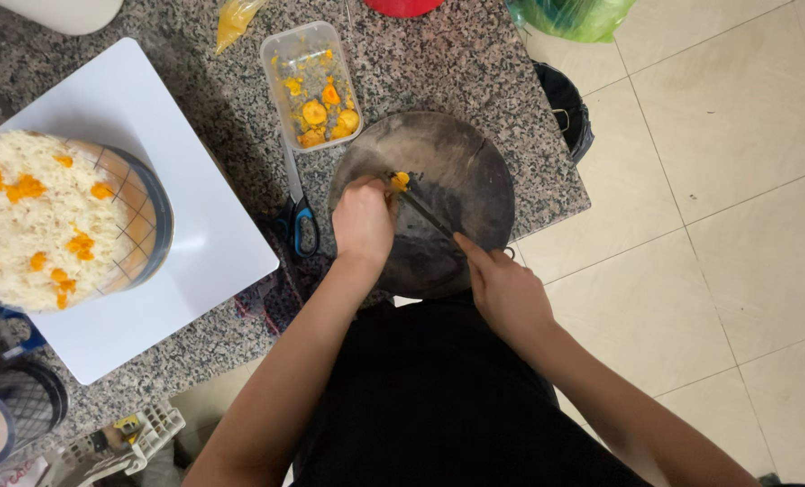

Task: The person slices salted egg yolks on a wooden cutting board using a cleaver and places the pieces onto the top of a cake layered with shredded meat.

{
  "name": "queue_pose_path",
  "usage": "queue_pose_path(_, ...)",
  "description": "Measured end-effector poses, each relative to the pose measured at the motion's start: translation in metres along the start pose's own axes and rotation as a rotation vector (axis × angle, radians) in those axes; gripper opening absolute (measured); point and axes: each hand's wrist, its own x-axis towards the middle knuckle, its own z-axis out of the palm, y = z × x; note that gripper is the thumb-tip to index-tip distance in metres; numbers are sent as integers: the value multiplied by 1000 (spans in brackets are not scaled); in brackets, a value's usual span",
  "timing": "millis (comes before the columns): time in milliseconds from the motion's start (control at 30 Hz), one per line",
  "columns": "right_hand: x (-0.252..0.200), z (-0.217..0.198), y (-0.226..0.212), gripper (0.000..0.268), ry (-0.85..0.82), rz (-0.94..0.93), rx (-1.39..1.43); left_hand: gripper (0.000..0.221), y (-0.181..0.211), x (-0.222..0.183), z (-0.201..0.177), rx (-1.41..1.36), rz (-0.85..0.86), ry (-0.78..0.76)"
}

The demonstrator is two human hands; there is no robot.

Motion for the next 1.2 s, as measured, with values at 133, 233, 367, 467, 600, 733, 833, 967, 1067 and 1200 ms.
queue_pose_path(133,9,6,4,46,11,-6,11,6,2,0,1,-30,4,36)
queue_pose_path(233,13,10,7,45,10,-11,-23,8,1,2,2,-5,14,33)
queue_pose_path(367,16,10,3,44,9,5,-64,5,-2,1,5,-50,30,97)
queue_pose_path(467,12,2,-2,43,-18,7,-8,6,-2,0,5,-43,-1,73)
queue_pose_path(600,-2,-7,-6,43,-15,-2,-1,9,-2,0,1,-21,-10,26)
queue_pose_path(733,3,-2,-6,44,-50,39,-17,10,-1,0,2,-38,4,69)
queue_pose_path(833,14,7,-2,46,-34,12,-31,8,-1,0,1,-45,9,73)
queue_pose_path(967,18,10,-1,43,18,-12,8,4,-1,0,-1,-72,-4,56)
queue_pose_path(1067,8,-1,-1,42,12,-45,23,6,-4,0,-5,-105,-6,33)
queue_pose_path(1200,-3,-8,-8,43,-12,5,1,4,-4,1,-2,-101,-47,41)
